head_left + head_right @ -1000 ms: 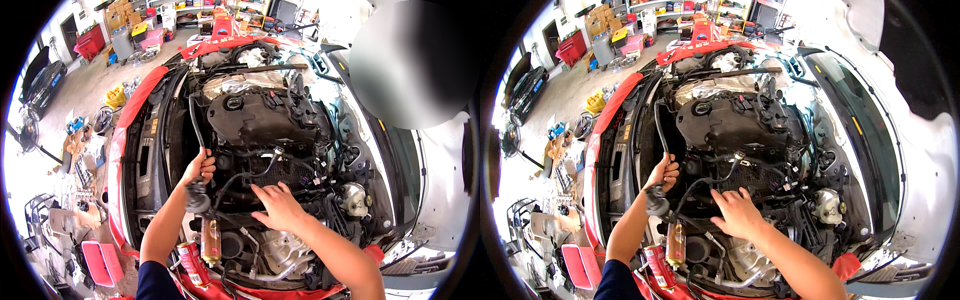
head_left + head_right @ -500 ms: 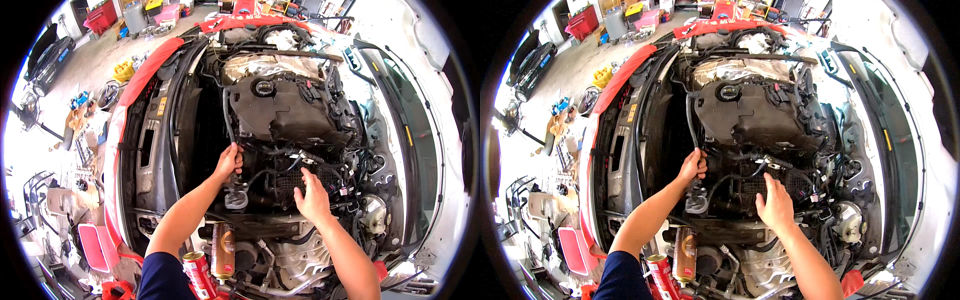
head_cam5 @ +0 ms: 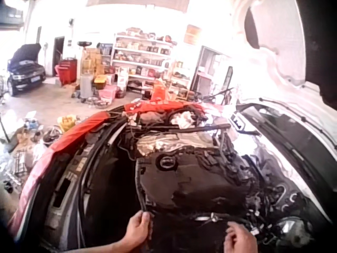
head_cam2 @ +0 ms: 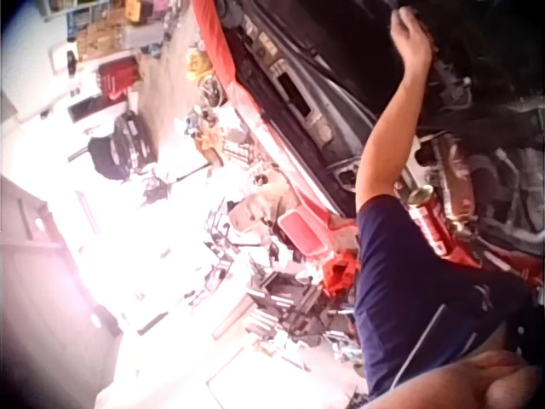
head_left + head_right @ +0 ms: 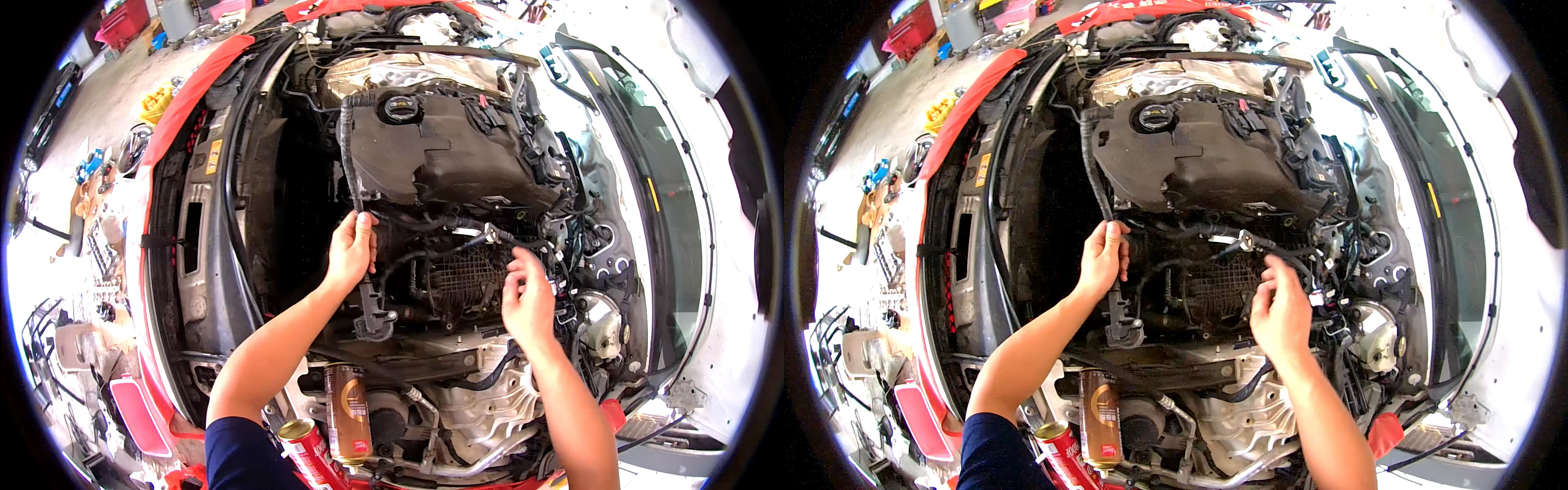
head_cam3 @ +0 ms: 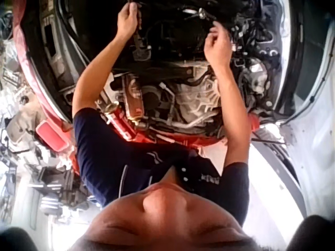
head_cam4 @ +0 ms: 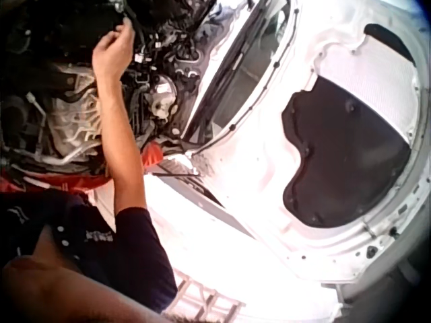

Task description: The person disconnects wiring harness connectors and hoses from a car engine, removes an engine cover, and reconnects hoses and connectors to the engine components by hand.

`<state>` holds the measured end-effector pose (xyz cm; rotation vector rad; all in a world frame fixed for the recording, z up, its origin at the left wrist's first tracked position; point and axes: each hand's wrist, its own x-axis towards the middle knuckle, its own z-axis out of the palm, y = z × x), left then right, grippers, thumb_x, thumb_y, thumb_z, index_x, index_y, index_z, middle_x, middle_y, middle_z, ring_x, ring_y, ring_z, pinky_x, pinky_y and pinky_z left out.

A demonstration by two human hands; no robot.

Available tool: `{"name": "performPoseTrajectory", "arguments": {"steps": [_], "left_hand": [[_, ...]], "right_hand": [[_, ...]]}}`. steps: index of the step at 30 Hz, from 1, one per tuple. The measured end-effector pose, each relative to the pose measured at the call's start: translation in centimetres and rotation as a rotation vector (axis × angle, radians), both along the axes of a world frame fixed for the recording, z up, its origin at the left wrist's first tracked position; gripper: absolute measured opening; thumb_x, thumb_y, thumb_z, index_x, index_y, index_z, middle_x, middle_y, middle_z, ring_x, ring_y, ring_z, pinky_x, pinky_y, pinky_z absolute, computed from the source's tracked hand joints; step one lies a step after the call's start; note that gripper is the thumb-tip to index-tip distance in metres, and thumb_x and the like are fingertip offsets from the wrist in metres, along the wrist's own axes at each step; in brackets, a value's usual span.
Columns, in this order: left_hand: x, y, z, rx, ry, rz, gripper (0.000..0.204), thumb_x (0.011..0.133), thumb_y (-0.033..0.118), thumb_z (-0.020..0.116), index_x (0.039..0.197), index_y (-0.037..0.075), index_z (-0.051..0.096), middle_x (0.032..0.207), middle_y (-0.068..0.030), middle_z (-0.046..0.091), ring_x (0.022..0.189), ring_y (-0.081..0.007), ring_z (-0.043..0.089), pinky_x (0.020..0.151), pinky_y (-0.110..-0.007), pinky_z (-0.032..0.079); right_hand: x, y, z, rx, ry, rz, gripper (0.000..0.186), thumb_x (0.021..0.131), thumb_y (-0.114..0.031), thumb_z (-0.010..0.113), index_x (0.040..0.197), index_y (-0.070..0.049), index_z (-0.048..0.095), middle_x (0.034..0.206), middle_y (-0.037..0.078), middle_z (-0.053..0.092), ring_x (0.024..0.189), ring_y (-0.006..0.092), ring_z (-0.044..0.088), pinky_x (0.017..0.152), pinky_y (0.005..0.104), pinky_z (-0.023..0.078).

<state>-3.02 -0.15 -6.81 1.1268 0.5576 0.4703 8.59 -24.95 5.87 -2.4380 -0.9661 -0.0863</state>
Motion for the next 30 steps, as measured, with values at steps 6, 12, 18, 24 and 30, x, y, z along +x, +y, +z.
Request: {"name": "performPoseTrajectory", "arguments": {"steps": [6,12,18,24,30], "left_hand": [[-0.8,-0.1,1.6,0.224,-0.169,-0.108,0.032,0.103,0.033,0.045,0.105,0.002,0.050,0.068,0.0025,0.041,0.051,-0.0051,0.039,0.040,-0.022,0.040],[-0.6,0.8,3.6,-0.261,-0.136,-0.288,0.036,0.103,0.042,0.038,0.101,0.007,0.049,0.068,0.0023,0.034,0.051,-0.0069,0.035,0.039,-0.024,0.040],[-2.2,2.6,4.6,-0.609,-0.179,-0.582,0.034,0.102,0.036,0.043,0.111,0.004,0.049,0.072,-0.0016,0.049,0.050,-0.0126,0.053,0.040,-0.024,0.046],[-2.0,1.8,5.3,-0.444,-0.176,-0.891,0.061,0.099,0.024,0.047,0.147,-0.001,0.021,0.108,-0.0203,0.065,0.074,-0.0234,0.070,0.060,-0.029,0.060],[-3.4,-0.3,6.9,-0.418,-0.054,-1.162,0.064,0.099,0.022,0.052,0.150,0.007,0.017,0.108,-0.0160,0.066,0.082,-0.0198,0.070,0.061,-0.025,0.057]], "right_hand": [[3.4,0.3,3.0,-0.207,0.261,0.103,0.071,0.084,-0.003,0.064,0.146,-0.008,0.030,0.135,0.020,0.048,0.107,0.0308,0.062,0.094,0.0404,0.049],[4.2,3.1,3.5,-0.291,0.420,0.181,0.045,0.083,-0.008,0.070,0.125,-0.004,0.054,0.121,0.016,0.057,0.095,0.0258,0.064,0.085,0.0359,0.051],[-1.4,2.5,9.0,-0.129,0.437,0.269,0.013,0.087,-0.011,0.066,0.095,-0.001,0.064,0.071,0.009,0.065,0.059,0.0153,0.057,0.058,0.0291,0.046],[-4.7,0.7,14.7,-0.065,0.664,0.075,0.018,0.088,-0.014,0.065,0.088,0.004,0.065,0.068,0.002,0.062,0.062,0.0071,0.056,0.055,0.0229,0.042],[-8.3,2.5,21.4,0.011,0.863,0.246,0.023,0.076,-0.016,0.077,0.088,0.003,0.068,0.069,0.004,0.065,0.056,0.0036,0.053,0.049,0.0199,0.035]]}}
